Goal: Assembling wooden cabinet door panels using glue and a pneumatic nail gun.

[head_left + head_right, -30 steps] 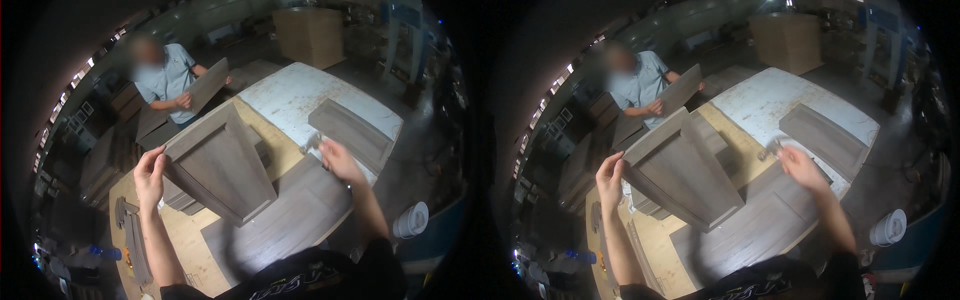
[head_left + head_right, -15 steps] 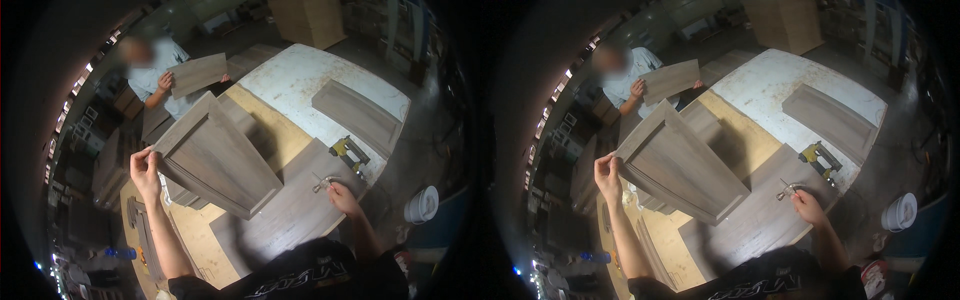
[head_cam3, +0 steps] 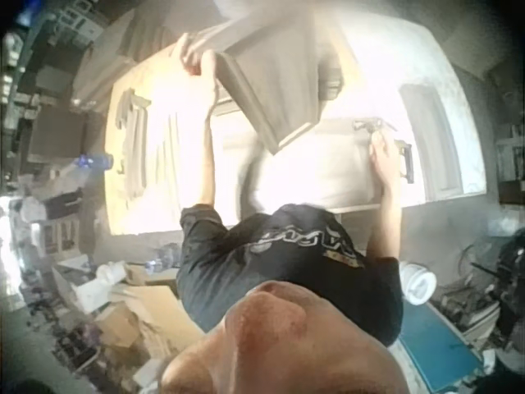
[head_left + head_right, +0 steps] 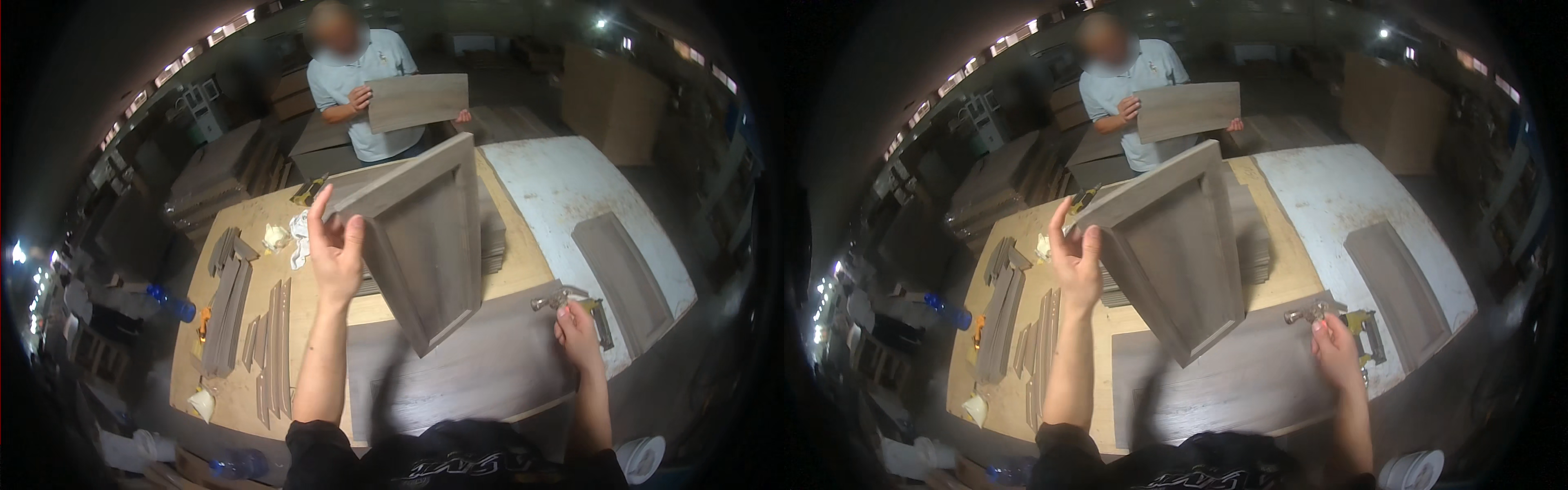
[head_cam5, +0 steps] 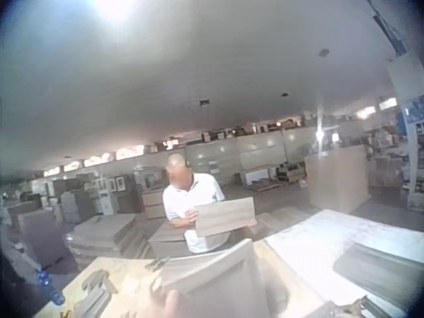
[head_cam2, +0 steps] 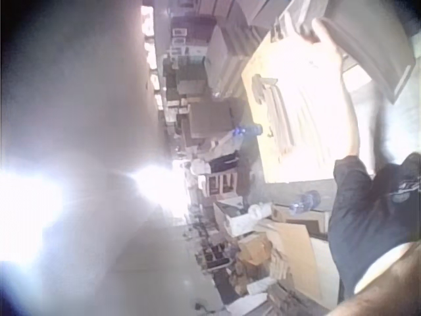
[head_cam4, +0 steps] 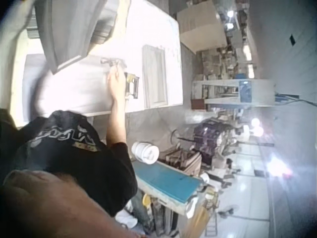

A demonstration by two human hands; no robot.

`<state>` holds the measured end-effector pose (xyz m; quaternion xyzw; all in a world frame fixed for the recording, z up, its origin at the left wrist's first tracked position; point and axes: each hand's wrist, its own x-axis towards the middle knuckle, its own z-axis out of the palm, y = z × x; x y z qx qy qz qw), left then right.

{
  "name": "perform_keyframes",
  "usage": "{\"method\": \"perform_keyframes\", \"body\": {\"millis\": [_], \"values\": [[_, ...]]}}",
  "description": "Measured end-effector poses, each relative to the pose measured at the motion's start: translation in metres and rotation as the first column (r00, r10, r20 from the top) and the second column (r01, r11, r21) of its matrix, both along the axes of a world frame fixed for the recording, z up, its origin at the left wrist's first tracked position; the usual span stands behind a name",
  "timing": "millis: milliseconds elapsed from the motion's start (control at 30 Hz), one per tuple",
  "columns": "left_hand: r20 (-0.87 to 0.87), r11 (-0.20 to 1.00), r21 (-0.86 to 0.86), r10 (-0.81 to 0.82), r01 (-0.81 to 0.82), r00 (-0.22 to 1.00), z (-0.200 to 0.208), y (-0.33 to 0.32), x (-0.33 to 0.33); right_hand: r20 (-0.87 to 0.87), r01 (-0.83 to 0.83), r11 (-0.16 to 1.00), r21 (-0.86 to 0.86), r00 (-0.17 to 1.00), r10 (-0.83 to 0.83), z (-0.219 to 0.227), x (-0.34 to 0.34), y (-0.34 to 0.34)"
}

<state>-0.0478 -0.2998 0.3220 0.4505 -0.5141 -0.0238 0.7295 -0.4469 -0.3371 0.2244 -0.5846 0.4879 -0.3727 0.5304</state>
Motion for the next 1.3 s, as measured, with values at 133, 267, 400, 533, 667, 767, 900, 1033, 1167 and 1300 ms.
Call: {"method": "perform_keyframes", "body": {"millis": [133,267,400,533,667,767,900,1033,1167,1300], "values": [[-0.164,0.978,-0.184,0.067,-0.097,0.984,-0.039,-0.005,-0.032,0.024,-0.115,0.965,-0.234,0.992,0.124,0.053,0.026,-0.017],[0.062,0.875,-0.227,0.452,-0.428,0.890,-0.086,-0.012,-0.043,0.029,-0.114,0.962,-0.247,0.992,0.125,0.079,0.043,-0.010],[0.020,0.895,-0.284,0.363,-0.343,0.932,-0.083,-0.014,-0.051,0.050,-0.111,0.973,-0.201,0.991,0.124,0.068,0.043,-0.004],[-0.034,0.910,-0.314,0.273,-0.269,0.962,-0.085,-0.014,-0.053,0.040,-0.105,0.983,-0.151,0.993,0.113,0.036,0.033,-0.001],[-0.067,0.938,-0.239,0.240,-0.249,0.968,-0.087,0.001,-0.052,-0.059,-0.162,0.977,0.141,0.983,0.172,-0.029,0.048,0.013],[0.073,0.932,-0.135,0.349,-0.337,0.934,-0.086,0.006,-0.050,-0.077,-0.414,0.822,0.392,0.875,0.478,-0.097,0.074,0.029],[0.046,0.976,-0.096,0.202,-0.197,0.978,-0.078,0.019,-0.061,0.002,-0.697,0.472,0.541,0.562,0.827,-0.133,0.145,0.071],[0.044,0.965,-0.156,0.219,-0.209,0.975,-0.088,0.026,-0.068,0.017,-0.924,0.334,0.187,0.343,0.939,-0.200,0.240,0.098],[0.059,0.949,-0.219,0.245,-0.227,0.968,-0.092,0.026,-0.066,0.087,-0.767,0.389,0.511,0.496,0.864,-0.196,0.320,0.143],[0.038,0.961,-0.221,0.181,-0.169,0.983,-0.091,0.023,-0.074,0.098,-0.811,0.494,0.312,0.545,0.833,-0.236,0.330,0.174]]}}
